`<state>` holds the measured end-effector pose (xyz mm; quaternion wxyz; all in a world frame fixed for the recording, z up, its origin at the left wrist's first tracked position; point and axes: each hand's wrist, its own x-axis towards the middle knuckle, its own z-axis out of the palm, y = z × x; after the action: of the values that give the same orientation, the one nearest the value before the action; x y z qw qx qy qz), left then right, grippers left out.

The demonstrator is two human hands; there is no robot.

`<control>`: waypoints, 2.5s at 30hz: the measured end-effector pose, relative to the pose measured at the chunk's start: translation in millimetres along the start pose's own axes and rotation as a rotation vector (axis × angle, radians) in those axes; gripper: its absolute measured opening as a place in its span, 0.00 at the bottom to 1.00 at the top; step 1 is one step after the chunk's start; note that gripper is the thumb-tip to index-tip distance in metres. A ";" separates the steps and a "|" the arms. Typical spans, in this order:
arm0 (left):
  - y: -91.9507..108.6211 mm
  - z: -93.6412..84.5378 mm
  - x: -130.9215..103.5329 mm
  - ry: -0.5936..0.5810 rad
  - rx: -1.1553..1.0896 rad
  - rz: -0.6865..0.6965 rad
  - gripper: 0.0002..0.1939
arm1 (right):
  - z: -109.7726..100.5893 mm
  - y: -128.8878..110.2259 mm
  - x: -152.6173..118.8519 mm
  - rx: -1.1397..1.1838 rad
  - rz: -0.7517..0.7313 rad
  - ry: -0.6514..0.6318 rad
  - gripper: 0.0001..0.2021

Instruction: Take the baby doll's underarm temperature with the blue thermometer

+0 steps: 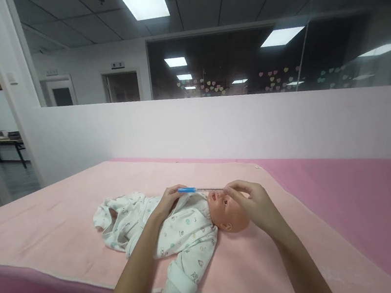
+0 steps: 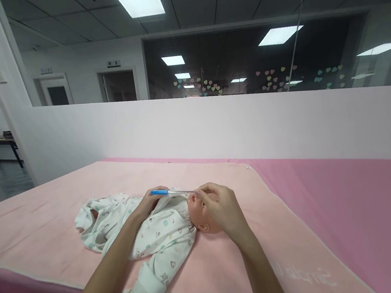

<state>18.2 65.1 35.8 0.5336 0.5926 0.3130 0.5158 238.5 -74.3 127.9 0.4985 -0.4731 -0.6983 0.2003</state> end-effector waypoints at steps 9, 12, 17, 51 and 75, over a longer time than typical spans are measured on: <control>-9.0 -6.4 4.0 -0.014 0.031 0.002 0.13 | 4.4 28.9 -51.4 -0.031 0.065 0.226 0.11; -10.8 -9.2 6.1 -0.029 0.050 0.000 0.13 | 8.9 53.2 -89.9 -0.237 -0.080 0.421 0.08; -11.7 -12.4 8.0 -0.067 0.097 0.001 0.12 | 27.1 77.4 -129.0 -0.560 -0.349 0.449 0.05; 1.6 -0.8 -7.8 -0.253 0.239 0.075 0.11 | 150.9 88.1 -2.6 -0.213 -0.435 0.443 0.10; 8.8 -3.7 -15.5 -0.318 0.259 -0.042 0.10 | 152.6 91.2 -2.2 -0.171 -0.398 0.442 0.08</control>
<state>8.9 50.0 39.5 0.5066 0.7235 0.3007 0.3598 145.5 -3.8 -6.2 0.6261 -0.3993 -0.6663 -0.0682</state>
